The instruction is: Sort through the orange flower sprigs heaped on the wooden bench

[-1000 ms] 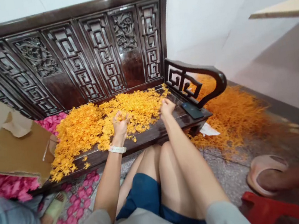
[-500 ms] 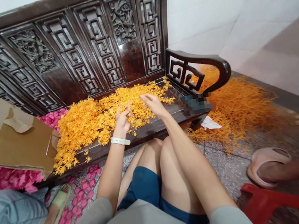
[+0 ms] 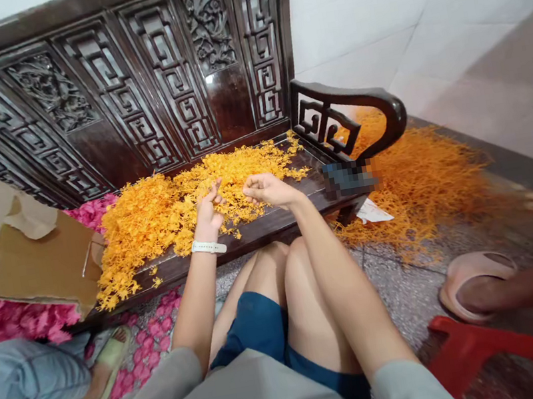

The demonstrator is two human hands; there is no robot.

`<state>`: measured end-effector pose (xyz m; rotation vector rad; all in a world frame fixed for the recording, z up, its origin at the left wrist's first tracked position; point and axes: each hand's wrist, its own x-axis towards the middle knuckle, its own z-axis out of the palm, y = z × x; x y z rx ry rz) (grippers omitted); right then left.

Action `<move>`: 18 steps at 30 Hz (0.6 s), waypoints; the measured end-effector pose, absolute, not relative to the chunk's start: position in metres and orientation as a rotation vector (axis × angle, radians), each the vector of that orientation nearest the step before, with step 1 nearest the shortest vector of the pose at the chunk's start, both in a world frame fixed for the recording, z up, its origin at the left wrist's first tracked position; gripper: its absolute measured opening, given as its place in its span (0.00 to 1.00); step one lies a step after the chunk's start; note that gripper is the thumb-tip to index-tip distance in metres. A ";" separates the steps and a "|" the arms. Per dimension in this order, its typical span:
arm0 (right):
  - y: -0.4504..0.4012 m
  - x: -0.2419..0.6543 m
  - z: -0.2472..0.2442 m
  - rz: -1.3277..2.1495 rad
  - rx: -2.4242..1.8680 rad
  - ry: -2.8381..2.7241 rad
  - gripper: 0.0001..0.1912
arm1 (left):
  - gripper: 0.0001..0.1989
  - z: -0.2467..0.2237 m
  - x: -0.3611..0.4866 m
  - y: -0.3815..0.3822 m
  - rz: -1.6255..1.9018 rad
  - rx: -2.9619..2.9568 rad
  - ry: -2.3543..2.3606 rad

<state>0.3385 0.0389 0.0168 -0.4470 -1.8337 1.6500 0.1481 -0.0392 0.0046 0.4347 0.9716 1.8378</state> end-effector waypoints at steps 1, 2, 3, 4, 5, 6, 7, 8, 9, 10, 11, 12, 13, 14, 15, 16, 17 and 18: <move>0.041 0.348 0.019 1.544 -0.416 -1.888 0.13 | 0.02 0.004 0.145 -0.040 1.846 0.433 0.962; 0.045 0.358 0.021 1.392 -0.407 -1.890 0.13 | 0.02 0.004 0.143 -0.042 1.850 0.432 0.959; 0.049 0.366 0.023 1.225 -0.414 -1.852 0.15 | 0.02 0.002 0.141 -0.043 1.851 0.435 0.964; 0.053 0.373 0.024 1.092 -0.432 -1.753 0.18 | 0.03 0.000 0.141 -0.043 1.854 0.438 0.979; 0.057 0.378 0.025 1.036 -0.453 -1.602 0.20 | 0.04 -0.002 0.142 -0.044 1.857 0.447 0.993; 0.060 0.380 0.025 1.082 -0.472 -1.431 0.22 | 0.07 -0.004 0.145 -0.044 1.862 0.459 1.005; 0.063 0.380 0.025 1.214 -0.491 -1.260 0.21 | 0.10 -0.006 0.148 -0.044 1.864 0.474 1.014; 0.064 0.378 0.024 1.374 -0.513 -1.082 0.20 | 0.13 -0.007 0.152 -0.043 1.856 0.490 1.024; 0.065 0.373 0.022 1.520 -0.542 -0.928 0.18 | 0.14 -0.009 0.157 -0.042 1.843 0.505 1.039; 0.064 0.368 0.020 1.630 -0.579 -0.846 0.17 | 0.15 -0.009 0.163 -0.041 1.825 0.520 1.061; 0.062 0.361 0.019 1.686 -0.629 -0.863 0.17 | 0.15 -0.010 0.168 -0.040 1.807 0.535 1.089; 0.060 0.354 0.017 1.686 -0.681 -0.943 0.17 | 0.16 -0.011 0.173 -0.039 1.794 0.553 1.120; 0.057 0.347 0.015 1.646 -0.725 -1.059 0.18 | 0.16 -0.011 0.177 -0.038 1.789 0.577 1.150; 0.055 0.341 0.013 1.585 -0.754 -1.186 0.19 | 0.17 -0.012 0.181 -0.037 1.792 0.607 1.176; 0.053 0.336 0.010 1.525 -0.769 -1.312 0.21 | 0.17 -0.013 0.184 -0.036 1.795 0.646 1.199; 0.051 0.332 0.007 1.476 -0.766 -1.423 0.22 | 0.17 -0.014 0.186 -0.035 1.795 0.690 1.218; 0.051 0.328 0.004 1.437 -0.746 -1.516 0.23 | 0.17 -0.016 0.187 -0.034 1.796 0.734 1.236; 0.051 0.326 0.001 1.411 -0.716 -1.592 0.22 | 0.16 -0.017 0.187 -0.033 1.794 0.772 1.251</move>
